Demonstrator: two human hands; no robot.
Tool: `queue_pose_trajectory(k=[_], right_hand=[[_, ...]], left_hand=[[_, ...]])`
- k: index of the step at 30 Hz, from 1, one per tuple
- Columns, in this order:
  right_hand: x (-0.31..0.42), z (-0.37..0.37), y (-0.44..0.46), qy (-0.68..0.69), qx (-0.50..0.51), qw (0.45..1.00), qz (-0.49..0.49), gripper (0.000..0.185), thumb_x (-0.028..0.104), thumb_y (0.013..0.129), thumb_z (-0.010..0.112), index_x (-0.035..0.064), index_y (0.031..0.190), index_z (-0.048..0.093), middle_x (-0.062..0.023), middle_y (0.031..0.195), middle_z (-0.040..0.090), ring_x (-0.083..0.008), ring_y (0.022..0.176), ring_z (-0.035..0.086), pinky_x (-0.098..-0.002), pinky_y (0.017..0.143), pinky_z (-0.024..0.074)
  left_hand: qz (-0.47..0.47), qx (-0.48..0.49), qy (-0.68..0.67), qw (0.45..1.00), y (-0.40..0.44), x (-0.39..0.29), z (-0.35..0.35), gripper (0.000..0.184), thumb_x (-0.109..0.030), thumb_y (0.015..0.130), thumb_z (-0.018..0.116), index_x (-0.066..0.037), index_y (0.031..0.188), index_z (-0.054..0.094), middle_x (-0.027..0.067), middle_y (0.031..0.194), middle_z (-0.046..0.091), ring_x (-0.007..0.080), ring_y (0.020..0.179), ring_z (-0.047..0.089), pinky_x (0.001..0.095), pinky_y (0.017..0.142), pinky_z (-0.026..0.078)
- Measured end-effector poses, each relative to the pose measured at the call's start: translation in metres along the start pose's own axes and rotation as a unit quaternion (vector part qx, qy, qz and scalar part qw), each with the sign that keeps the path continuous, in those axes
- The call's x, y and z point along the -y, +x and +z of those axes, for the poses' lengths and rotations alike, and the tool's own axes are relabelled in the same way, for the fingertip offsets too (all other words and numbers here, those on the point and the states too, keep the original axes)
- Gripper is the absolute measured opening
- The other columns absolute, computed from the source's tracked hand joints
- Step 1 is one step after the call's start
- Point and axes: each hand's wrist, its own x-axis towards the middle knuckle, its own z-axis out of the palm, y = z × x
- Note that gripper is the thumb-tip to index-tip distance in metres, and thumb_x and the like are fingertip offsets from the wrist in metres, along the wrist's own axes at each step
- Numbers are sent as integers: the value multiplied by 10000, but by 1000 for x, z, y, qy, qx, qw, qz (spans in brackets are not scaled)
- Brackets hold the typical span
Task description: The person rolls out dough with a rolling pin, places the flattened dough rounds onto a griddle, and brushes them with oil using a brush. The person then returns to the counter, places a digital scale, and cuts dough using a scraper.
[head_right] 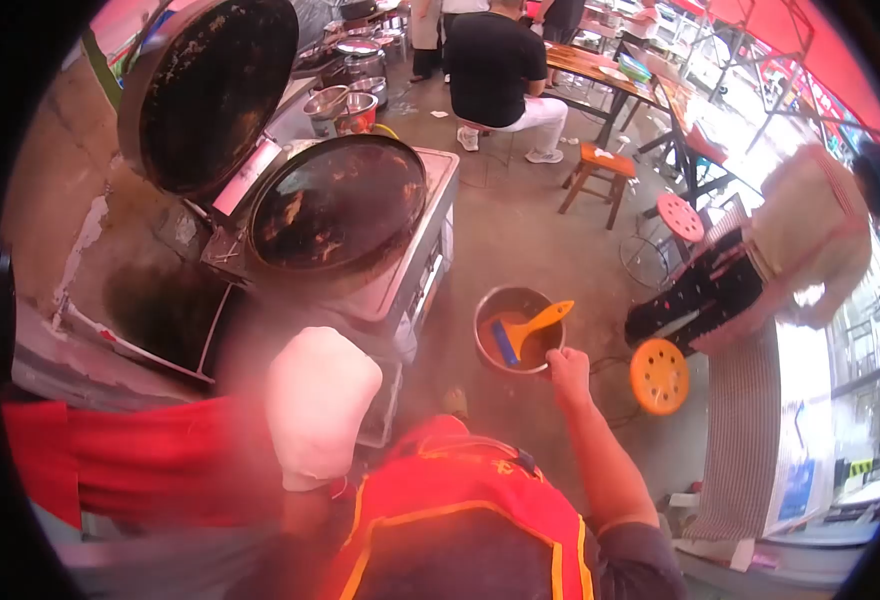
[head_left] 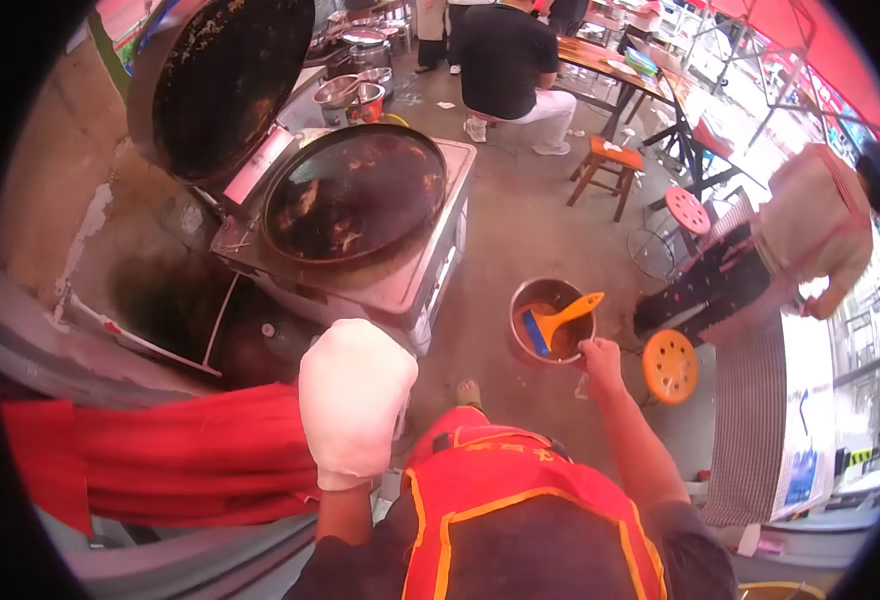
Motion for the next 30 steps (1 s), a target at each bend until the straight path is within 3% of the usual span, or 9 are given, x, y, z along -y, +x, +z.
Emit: queue_pose_trajectory(k=[9, 18, 22, 28, 30], right_hand=[[112, 133, 316, -82, 102, 989, -73, 144, 69, 782, 563, 10, 651, 553, -21, 628, 525, -126, 545, 536, -307, 582, 548], [125, 258, 581, -149, 249, 955, -56, 113, 62, 781, 547, -19, 713, 585, -55, 687, 588, -147, 606, 603, -317, 663, 577], [123, 283, 641, -243, 301, 921, -51, 96, 58, 786, 542, -13, 738, 586, -52, 702, 591, -140, 613, 599, -317, 676, 572], [127, 291, 676, -249, 382, 890, 21, 163, 150, 847, 593, 33, 735, 569, -18, 688, 565, -121, 621, 572, -306, 628, 543], [158, 290, 656, -147, 422, 892, 71, 224, 228, 883, 618, 50, 761, 556, -9, 699, 557, -111, 652, 559, -307, 637, 522]], left_hand=[[100, -96, -18, 990, 165, -14, 63, 227, -174, 850, 583, -39, 1023, 639, 93, 1002, 636, 210, 961, 600, 324, 820, 485], [256, -263, -51, 929, 293, 35, 127, 218, -164, 843, 587, -39, 1013, 641, 93, 995, 637, 208, 954, 603, 323, 814, 489], [285, -321, -63, 901, 340, 45, 170, 214, -159, 839, 589, -39, 1008, 642, 93, 991, 638, 207, 951, 605, 323, 810, 490], [318, -365, -82, 871, 388, 48, 204, 209, -152, 834, 591, -39, 1002, 643, 93, 986, 638, 206, 947, 607, 322, 806, 493], [325, -365, -91, 868, 406, 44, 205, 207, -150, 833, 592, -39, 999, 644, 93, 984, 639, 206, 945, 608, 322, 804, 494]])
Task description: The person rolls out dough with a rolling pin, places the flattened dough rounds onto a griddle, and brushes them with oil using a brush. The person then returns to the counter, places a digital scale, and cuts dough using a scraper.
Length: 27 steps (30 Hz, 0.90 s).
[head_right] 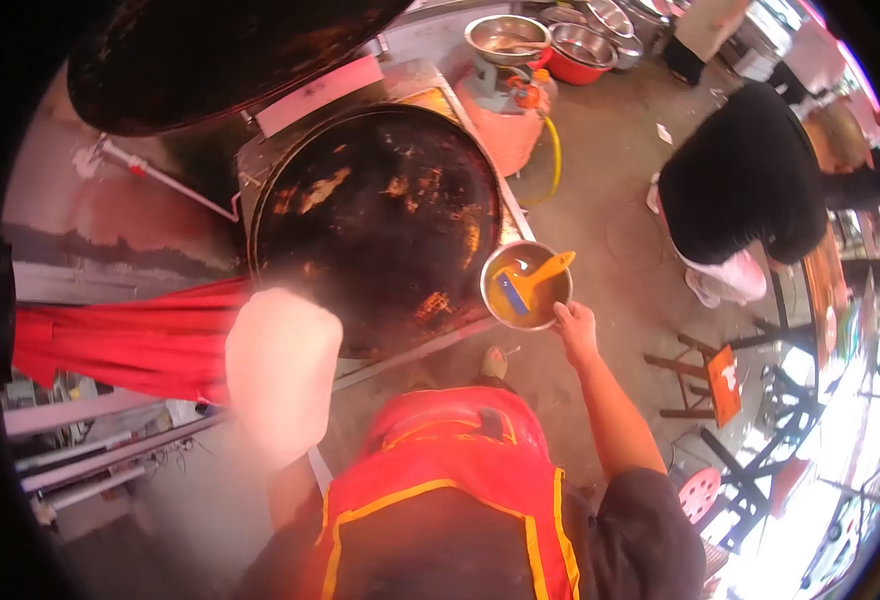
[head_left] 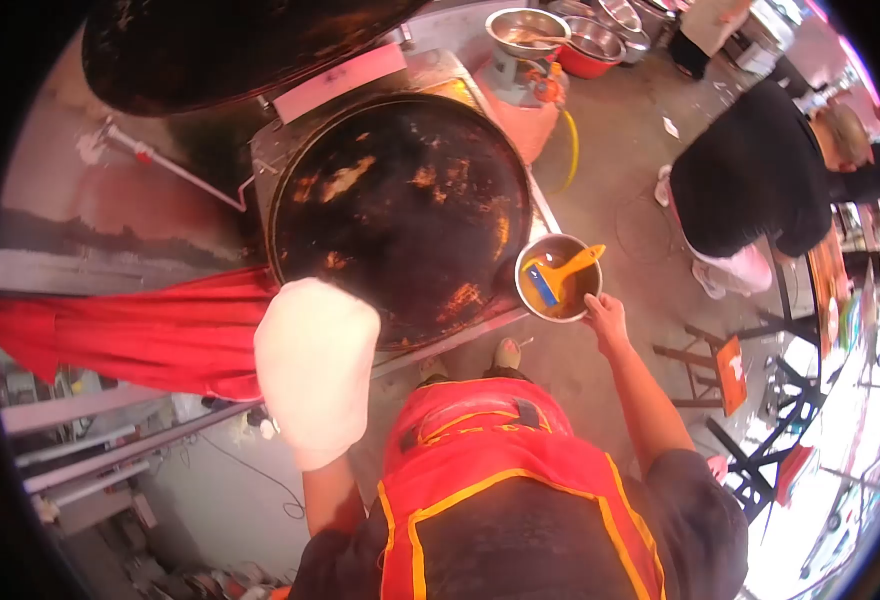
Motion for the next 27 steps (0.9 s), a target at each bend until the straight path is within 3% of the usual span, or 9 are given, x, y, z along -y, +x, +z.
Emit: queue_pose_trajectory(k=[5, 9, 12, 17, 18, 20, 23, 26, 27], right_hand=[[57, -1, -21, -423, -150, 886, -114, 194, 202, 945, 548, 14, 904, 577, -44, 771, 608, -141, 729, 581, -296, 714, 492], [136, 107, -71, -272, 51, 920, -277, 240, 131, 958, 500, 35, 1167, 568, -87, 981, 657, -169, 891, 608, -300, 810, 471], [154, 207, -96, -294, 269, 827, -396, 457, 51, 858, 608, 54, 1299, 487, -175, 1299, 521, -309, 1208, 507, -382, 1013, 408], [141, 333, -82, -276, 375, 769, -438, 614, 304, 932, 538, -63, 1374, 322, -300, 1433, 305, -419, 1365, 261, -451, 1128, 216], [136, 348, -75, -261, 378, 784, -418, 627, 316, 944, 513, -71, 1387, 295, -310, 1444, 278, -422, 1377, 232, -452, 1134, 197], [133, 370, -53, -213, 412, 801, -377, 648, 312, 969, 460, -82, 1423, 218, -322, 1478, 198, -432, 1406, 149, -455, 1144, 157], [155, 397, -28, -33, 460, 857, -231, 575, 321, 1020, 355, -38, 1449, 223, -206, 1500, 259, -262, 1424, 185, -355, 1152, 151], [164, 415, 27, 21, 381, 909, -166, 549, 417, 1028, 293, -14, 1351, 399, -112, 1320, 484, -198, 1208, 427, -340, 1035, 313], [167, 414, 45, 15, 337, 938, -73, 535, 441, 1026, 296, 17, 1287, 493, -66, 1203, 584, -165, 1063, 538, -343, 956, 396]], left_hand=[[8, 3, -34, 999, 33, 8, 13, 202, -145, 828, 594, -39, 993, 645, 93, 980, 639, 205, 941, 610, 322, 801, 496], [7, 20, -64, 998, 72, 10, 19, 199, -140, 825, 596, -40, 989, 646, 92, 977, 640, 204, 938, 612, 321, 797, 497], [10, 42, -85, 995, 108, 8, 28, 196, -137, 822, 597, -40, 985, 646, 92, 974, 640, 204, 936, 613, 321, 795, 498], [23, 54, -104, 993, 163, -1, 34, 191, -131, 818, 599, -40, 980, 647, 92, 970, 641, 203, 932, 615, 321, 791, 501], [34, 102, -119, 987, 186, 8, 9, 380, -167, 869, 549, -25, 1221, 536, 139, 1152, 593, 259, 1034, 600, 360, 914, 486], [309, 132, 532, 777, 211, -24, 16, 480, -202, 892, 522, -29, 1330, 429, 141, 1265, 533, 279, 1118, 562, 379, 980, 450], [478, -12, 723, 499, 248, -34, 27, 398, -196, 869, 555, -21, 1220, 487, 111, 1199, 557, 267, 1112, 548, 364, 957, 438], [470, 38, 278, 836, 291, -15, 77, 304, -179, 885, 561, 13, 1120, 543, 135, 1141, 569, 242, 1108, 532, 350, 937, 414], [433, -44, 378, 817, 319, 1, 81, 372, -219, 898, 528, -5, 1200, 486, 136, 1232, 500, 263, 1186, 444, 379, 992, 336]])
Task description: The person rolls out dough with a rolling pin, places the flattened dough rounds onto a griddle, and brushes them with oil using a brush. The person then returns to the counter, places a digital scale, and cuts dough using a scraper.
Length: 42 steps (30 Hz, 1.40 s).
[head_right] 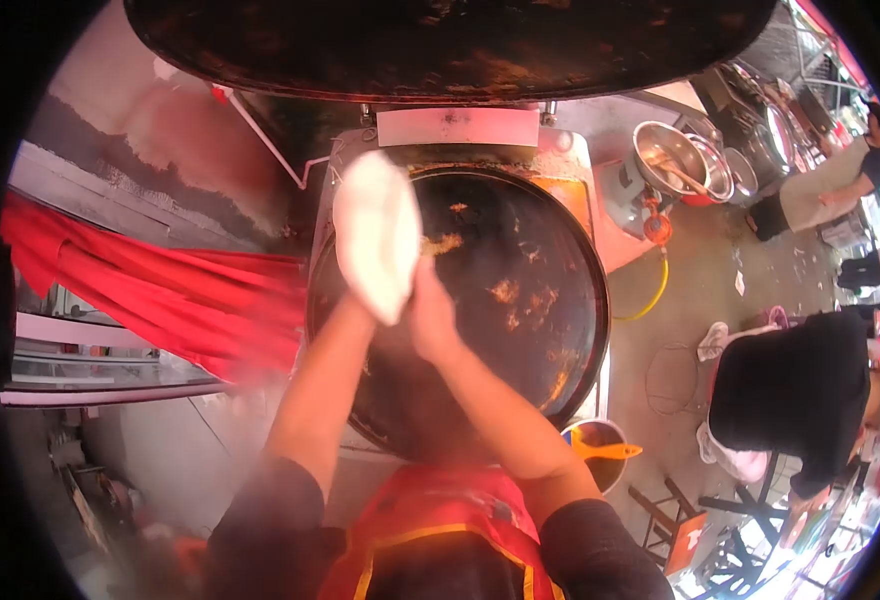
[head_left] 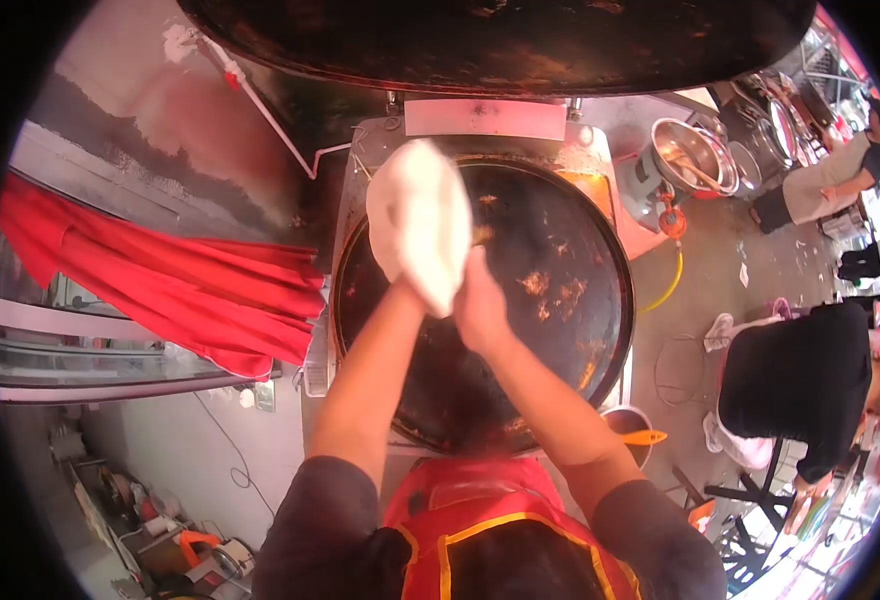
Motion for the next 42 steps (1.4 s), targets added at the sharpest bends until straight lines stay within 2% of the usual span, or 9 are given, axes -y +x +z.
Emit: queue_pose_trajectory(k=[2, 5, 11, 23, 25, 28, 35, 38, 42], right_hand=[[-40, -35, 36, 363, -50, 924, 112, 478, 408, 1012, 366, 29, 1269, 502, -89, 1236, 556, -220, 1108, 545, -357, 953, 432], [-63, -111, 24, 186, -96, 941, 267, 393, 315, 945, 537, -9, 1169, 542, -162, 1111, 593, -265, 1006, 584, -382, 919, 473], [-47, -171, 63, -452, 26, 883, -122, 355, 133, 840, 649, 68, 1179, 566, -117, 1158, 595, -279, 1079, 553, -375, 913, 456], [-79, -119, 137, -541, 226, 685, -433, 389, 128, 781, 647, 126, 1167, 605, -61, 1185, 604, -273, 1069, 556, -390, 917, 450], [-76, -111, 137, -387, 241, 859, -231, 248, 124, 865, 592, 93, 1109, 625, -107, 1179, 601, -256, 1104, 557, -368, 892, 484], [-74, -106, 141, -366, 174, 907, -112, 237, 89, 900, 556, 48, 1132, 584, -144, 1147, 611, -275, 1074, 579, -371, 866, 501], [-81, -73, 156, -550, 50, 786, -280, 291, 135, 873, 598, 48, 1150, 601, -145, 823, 672, -277, 734, 650, -378, 649, 510], [-52, -67, 160, -383, 13, 919, -97, 252, 156, 855, 634, 48, 1080, 667, -85, 683, 638, -160, 580, 574, -319, 585, 469], [-47, -75, 138, -394, 18, 902, -177, 222, 118, 853, 626, 43, 1053, 683, -91, 748, 672, -121, 629, 565, -287, 618, 470]], left_hand=[[-100, 112, 384, 911, -17, 54, 39, 514, -299, 924, 464, -41, 1360, 373, 140, 1414, 363, 306, 1342, 269, 437, 1102, 180], [-48, 244, 448, 859, -83, 128, 43, 550, -307, 911, 500, -31, 1377, 405, 189, 1471, 333, 352, 1407, 206, 509, 1152, 115], [29, 382, 370, 847, -76, 125, -13, 506, -179, 845, 596, -28, 1312, 470, 160, 1427, 403, 299, 1369, 306, 402, 1143, 243], [39, 397, 372, 838, -45, 119, -47, 354, -168, 817, 653, -68, 1155, 617, 90, 1289, 548, 261, 1201, 503, 380, 1031, 397], [86, 377, 358, 850, -44, 122, -47, 331, -164, 810, 657, -71, 1126, 630, 95, 1231, 579, 276, 1155, 525, 389, 1014, 404], [94, 365, 349, 858, -36, 131, -43, 305, -141, 798, 652, -68, 1094, 639, 105, 1156, 617, 288, 1102, 554, 396, 975, 425], [-11, 450, 288, 845, 21, 122, -24, 313, -76, 784, 619, -72, 1096, 638, 145, 1085, 647, 312, 1026, 603, 409, 886, 472], [74, 313, 203, 925, 23, 161, -30, 332, -86, 785, 621, -99, 1116, 646, 171, 1032, 661, 329, 996, 618, 420, 869, 480], [-9, 457, 331, 826, 46, 145, -39, 323, -104, 804, 585, -90, 1121, 648, 145, 1078, 658, 311, 1065, 593, 420, 888, 481]])
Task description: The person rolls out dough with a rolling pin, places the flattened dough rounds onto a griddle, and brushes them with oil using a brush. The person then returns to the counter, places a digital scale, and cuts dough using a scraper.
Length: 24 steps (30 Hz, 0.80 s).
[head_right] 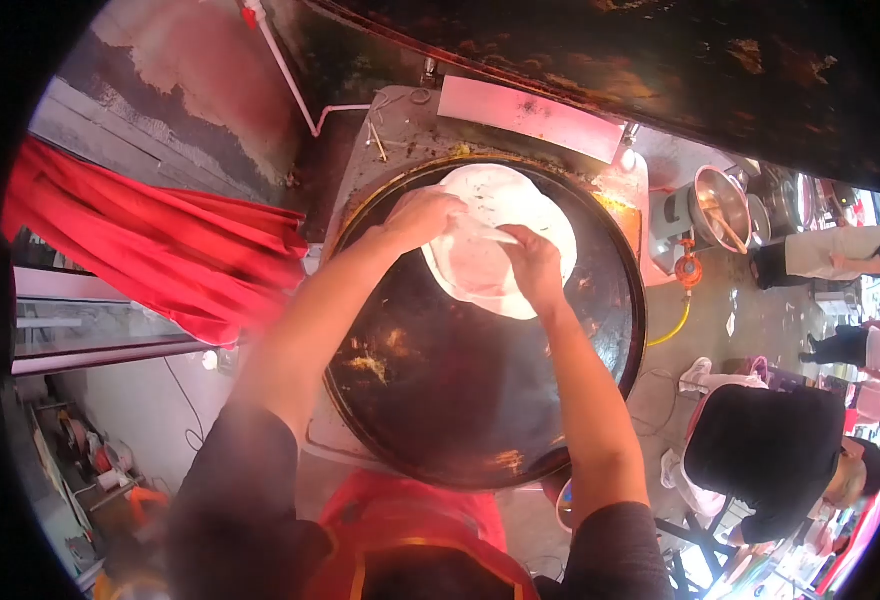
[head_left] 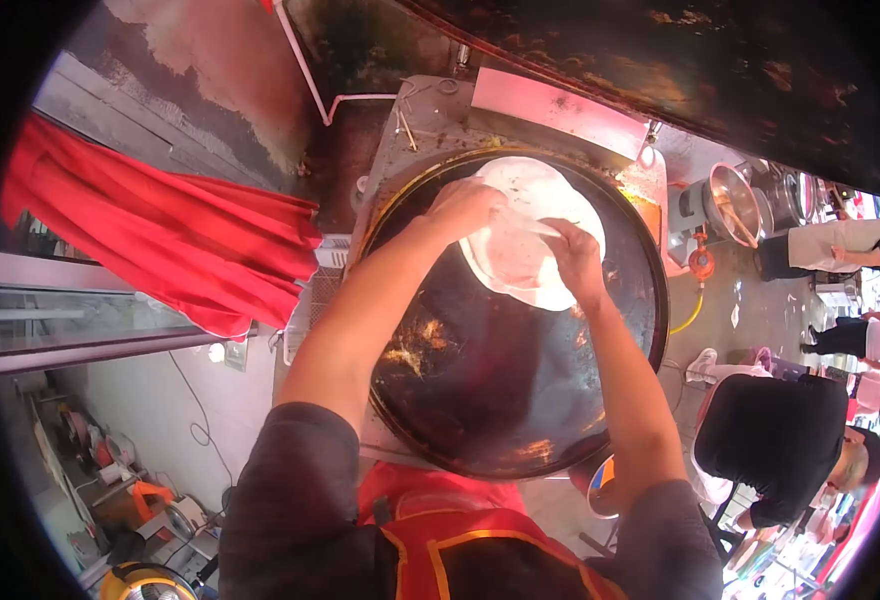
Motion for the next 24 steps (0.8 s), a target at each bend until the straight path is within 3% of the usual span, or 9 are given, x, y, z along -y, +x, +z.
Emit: queue_pose_trajectory(k=[3, 6, 10, 12, 14, 16, 18, 20, 24], right_hand=[[2, 21, -46, -1, 21, 997, -76, 273, 183, 914, 530, 43, 1114, 653, -129, 869, 680, -201, 739, 607, -322, 686, 490], [34, 54, -101, -45, 65, 986, -144, 370, 286, 998, 403, 40, 1159, 629, -179, 1007, 679, -320, 880, 658, -378, 773, 519], [42, 104, -166, 6, 198, 973, -122, 294, 160, 938, 515, 41, 1196, 591, -164, 1227, 592, -327, 1088, 587, -371, 954, 466], [67, 99, -172, -7, 228, 957, -178, 318, 52, 867, 569, 34, 1182, 604, -158, 1226, 593, -314, 1114, 578, -375, 923, 495], [45, 84, -159, -67, 213, 942, -252, 325, 73, 871, 591, 44, 1195, 594, -149, 1226, 590, -310, 1108, 573, -374, 924, 487], [6, 65, -137, 34, 152, 979, -135, 372, 77, 858, 625, 74, 1225, 569, -136, 1172, 608, -305, 1087, 566, -375, 944, 452], [13, 16, -87, -103, 74, 976, -178, 465, 54, 779, 689, 83, 1223, 553, -127, 1212, 574, -295, 1148, 518, -372, 981, 429], [-19, 2, -63, -234, 77, 955, -166, 568, 47, 708, 729, 132, 1239, 548, -87, 1249, 555, -301, 1153, 506, -384, 977, 440], [-43, -13, -38, -226, 117, 929, -269, 293, 210, 828, 640, 97, 1094, 591, -102, 1113, 628, -288, 1070, 567, -383, 905, 462]], left_hand=[[59, 59, 97, 992, -29, 6, -13, 247, -116, 830, 543, -91, 1046, 662, 125, 1041, 660, 307, 1071, 584, 428, 872, 482], [222, 35, 176, 958, -96, 41, -1, 109, -145, 787, 545, -94, 846, 620, 102, 857, 612, 290, 914, 593, 409, 782, 495], [292, 63, 179, 937, -181, 45, -6, 95, -117, 712, 558, -56, 692, 629, 113, 745, 626, 272, 791, 612, 384, 741, 492], [251, 134, 176, 942, -205, 47, 0, 97, -125, 728, 591, -48, 768, 634, 105, 794, 632, 282, 834, 614, 396, 761, 487], [253, 101, 112, 956, -211, 27, -12, 130, -129, 741, 623, -41, 837, 626, 109, 860, 635, 291, 879, 610, 410, 788, 482], [197, 122, 81, 969, -200, 2, -25, 215, -153, 775, 639, -39, 957, 618, 112, 1001, 624, 296, 984, 588, 409, 860, 463], [85, 197, 78, 974, -171, -25, -26, 336, -198, 832, 642, -43, 1128, 611, 116, 1217, 600, 297, 1148, 548, 394, 976, 433], [87, 96, 37, 991, -146, -29, 0, 338, -179, 830, 639, -42, 1138, 610, 111, 1255, 576, 280, 1186, 522, 397, 1002, 415], [63, -20, 28, 997, -101, -32, 45, 349, -149, 834, 627, -43, 1166, 605, 111, 1314, 533, 265, 1249, 472, 393, 1047, 382]])
